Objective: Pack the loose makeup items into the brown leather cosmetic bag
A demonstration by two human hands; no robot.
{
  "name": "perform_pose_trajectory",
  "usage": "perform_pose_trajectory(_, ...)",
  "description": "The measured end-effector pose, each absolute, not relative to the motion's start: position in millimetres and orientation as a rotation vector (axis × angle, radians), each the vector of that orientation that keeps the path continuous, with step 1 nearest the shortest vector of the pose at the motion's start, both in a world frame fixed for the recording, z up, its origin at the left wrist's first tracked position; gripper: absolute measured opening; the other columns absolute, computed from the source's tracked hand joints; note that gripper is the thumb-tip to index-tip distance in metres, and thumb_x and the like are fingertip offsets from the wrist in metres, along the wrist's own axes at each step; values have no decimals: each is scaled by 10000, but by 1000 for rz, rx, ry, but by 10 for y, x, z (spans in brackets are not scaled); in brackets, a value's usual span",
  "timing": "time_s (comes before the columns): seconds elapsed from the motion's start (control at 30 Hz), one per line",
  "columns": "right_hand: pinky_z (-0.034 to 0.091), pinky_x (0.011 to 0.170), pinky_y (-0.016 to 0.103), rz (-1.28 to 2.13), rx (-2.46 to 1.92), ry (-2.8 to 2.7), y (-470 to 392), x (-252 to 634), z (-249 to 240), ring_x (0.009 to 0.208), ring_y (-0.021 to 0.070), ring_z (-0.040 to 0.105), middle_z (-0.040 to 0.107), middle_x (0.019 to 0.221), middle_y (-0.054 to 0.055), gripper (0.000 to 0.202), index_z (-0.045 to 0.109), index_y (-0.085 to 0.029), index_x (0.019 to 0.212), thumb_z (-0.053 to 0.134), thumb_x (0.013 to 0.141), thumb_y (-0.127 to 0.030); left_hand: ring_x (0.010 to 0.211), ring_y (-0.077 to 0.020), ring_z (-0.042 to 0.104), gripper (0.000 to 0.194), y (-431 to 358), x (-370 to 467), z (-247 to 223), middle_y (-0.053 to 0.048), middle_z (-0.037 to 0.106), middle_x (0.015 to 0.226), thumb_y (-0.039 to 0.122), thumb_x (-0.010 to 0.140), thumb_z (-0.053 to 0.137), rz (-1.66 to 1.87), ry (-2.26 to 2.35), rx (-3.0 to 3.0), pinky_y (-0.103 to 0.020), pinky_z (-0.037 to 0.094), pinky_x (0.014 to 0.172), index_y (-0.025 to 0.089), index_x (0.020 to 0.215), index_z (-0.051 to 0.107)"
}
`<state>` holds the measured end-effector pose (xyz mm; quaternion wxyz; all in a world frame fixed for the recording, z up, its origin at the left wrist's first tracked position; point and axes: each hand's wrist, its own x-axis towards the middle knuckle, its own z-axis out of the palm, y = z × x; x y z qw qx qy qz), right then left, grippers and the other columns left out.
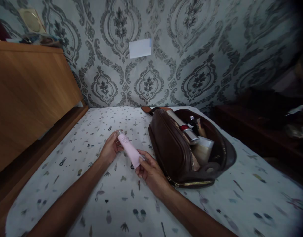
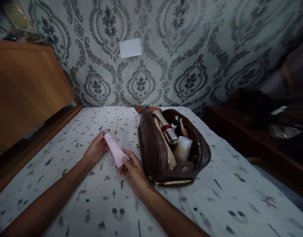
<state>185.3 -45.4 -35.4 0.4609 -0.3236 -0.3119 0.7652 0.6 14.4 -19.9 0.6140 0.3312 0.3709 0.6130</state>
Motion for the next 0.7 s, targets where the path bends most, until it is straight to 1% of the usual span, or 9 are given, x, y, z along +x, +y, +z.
perform_pose_trajectory(0.13, 365, 545, 227, 1852, -818, -862, -468, 1858, -350, 545, 107, 546, 577, 619, -49, 627, 556, -216, 1207, 808, 688, -461, 711, -140, 639, 434, 139, 5, -188, -16, 649, 832, 445, 781, 718, 1404, 861, 783, -205, 513, 520, 213, 1137, 628)
perform_pose_trajectory(0.33, 361, 507, 225, 1813, -840, -974, -482, 1856, -355, 532, 126, 554, 590, 590, -41, 637, 516, -201, 1249, 773, 721, -448, 692, -141, 632, 397, 134, 11, -179, -21, 648, 818, 422, 807, 694, 1403, 872, 779, -218, 526, 538, 209, 1137, 639)
perform_pose_trajectory(0.5, 373, 507, 223, 1806, -845, -994, -489, 1861, -364, 533, 126, 558, 602, 602, -31, 612, 512, -204, 1257, 750, 748, -446, 706, -152, 641, 416, 133, 7, -183, -21, 648, 822, 433, 808, 691, 1402, 866, 782, -241, 543, 559, 209, 1155, 639)
perform_pose_trajectory(0.7, 378, 507, 230, 1816, -837, -989, -486, 1863, -360, 527, 120, 551, 594, 618, -35, 619, 509, -205, 1258, 748, 746, -459, 700, -146, 640, 408, 147, -7, -210, -21, 653, 819, 440, 809, 694, 1400, 854, 791, -235, 543, 553, 206, 1139, 642)
